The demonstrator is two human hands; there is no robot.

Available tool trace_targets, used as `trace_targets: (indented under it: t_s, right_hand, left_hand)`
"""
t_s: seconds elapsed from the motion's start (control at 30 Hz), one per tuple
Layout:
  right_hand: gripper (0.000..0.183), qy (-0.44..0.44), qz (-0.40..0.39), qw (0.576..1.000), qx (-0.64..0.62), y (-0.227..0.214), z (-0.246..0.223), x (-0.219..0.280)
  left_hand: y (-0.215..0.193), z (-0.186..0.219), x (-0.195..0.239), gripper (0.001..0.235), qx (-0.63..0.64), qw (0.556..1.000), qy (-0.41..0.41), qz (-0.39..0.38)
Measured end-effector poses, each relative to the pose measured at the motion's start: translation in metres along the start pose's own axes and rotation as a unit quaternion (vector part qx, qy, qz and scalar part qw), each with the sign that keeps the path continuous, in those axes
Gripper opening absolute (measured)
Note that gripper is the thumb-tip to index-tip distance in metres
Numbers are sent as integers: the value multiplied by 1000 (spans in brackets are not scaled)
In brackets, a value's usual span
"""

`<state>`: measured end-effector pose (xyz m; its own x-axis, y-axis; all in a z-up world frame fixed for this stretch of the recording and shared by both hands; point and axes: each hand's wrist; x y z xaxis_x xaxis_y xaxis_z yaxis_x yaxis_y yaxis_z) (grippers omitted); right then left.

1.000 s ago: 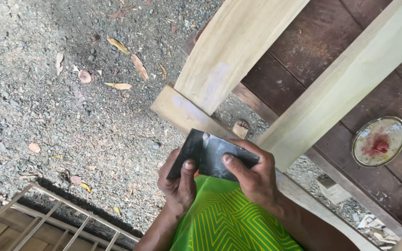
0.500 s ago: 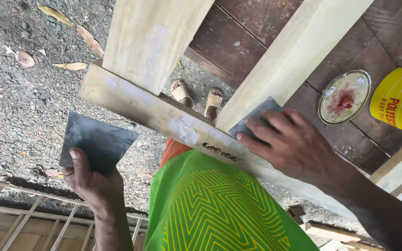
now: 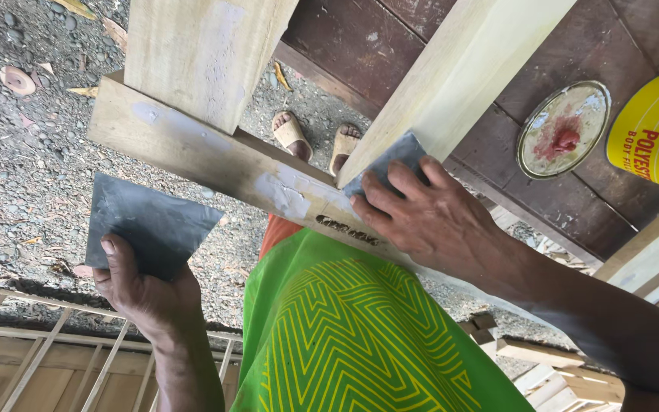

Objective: The person uses two sanding blocks to smooth the surface of a wooden frame. They move along the frame, sanding different sections and edges to prepare the wood.

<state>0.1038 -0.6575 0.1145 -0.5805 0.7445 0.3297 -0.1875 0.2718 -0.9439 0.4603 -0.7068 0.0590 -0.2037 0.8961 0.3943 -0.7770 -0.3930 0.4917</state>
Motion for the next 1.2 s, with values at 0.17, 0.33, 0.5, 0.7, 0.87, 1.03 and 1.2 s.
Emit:
trace_targets:
  t_s: [0.17,0.33,0.5,0.7,0.87,1.03,1.2]
  right_hand:
    - [53,-8,-77,997,2,-3,0,20]
    - [55,-8,-79,997,-2,-3,-1,41]
    - [55,-22,-120,992,-10,-9,5,44]
    - [51,33,16,999,10,4,2,31]
    - [49,45,58,997,-4,22,-10,18]
    - [52,21,11,1000,19,28,-16,34]
    - [60,21,-60,998,7,8,-10,55]
  left_hand:
    - [7,-5,2,26,-7,1000,10,14]
    - [11,-5,7,31,-17,999,-3,41]
    - [6,-7,14,25,1,1000,14,19]
    - [10,-4,17,28,-4,1000,11,21]
    - [4,-4,17,27,5,999,22,26]
    - [-3,-5,18,27,12,1000,13,12]
    - [5,-9,16,34,13,999,3,42]
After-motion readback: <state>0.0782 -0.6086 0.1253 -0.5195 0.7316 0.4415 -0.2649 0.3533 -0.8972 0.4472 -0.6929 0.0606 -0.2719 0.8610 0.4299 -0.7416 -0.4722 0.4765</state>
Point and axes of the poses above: each hand's wrist, its own x-axis away from the middle knuckle, its own y-axis out of the palm, z = x × y, and after that the axes turned 8 degrees about x, right-handed
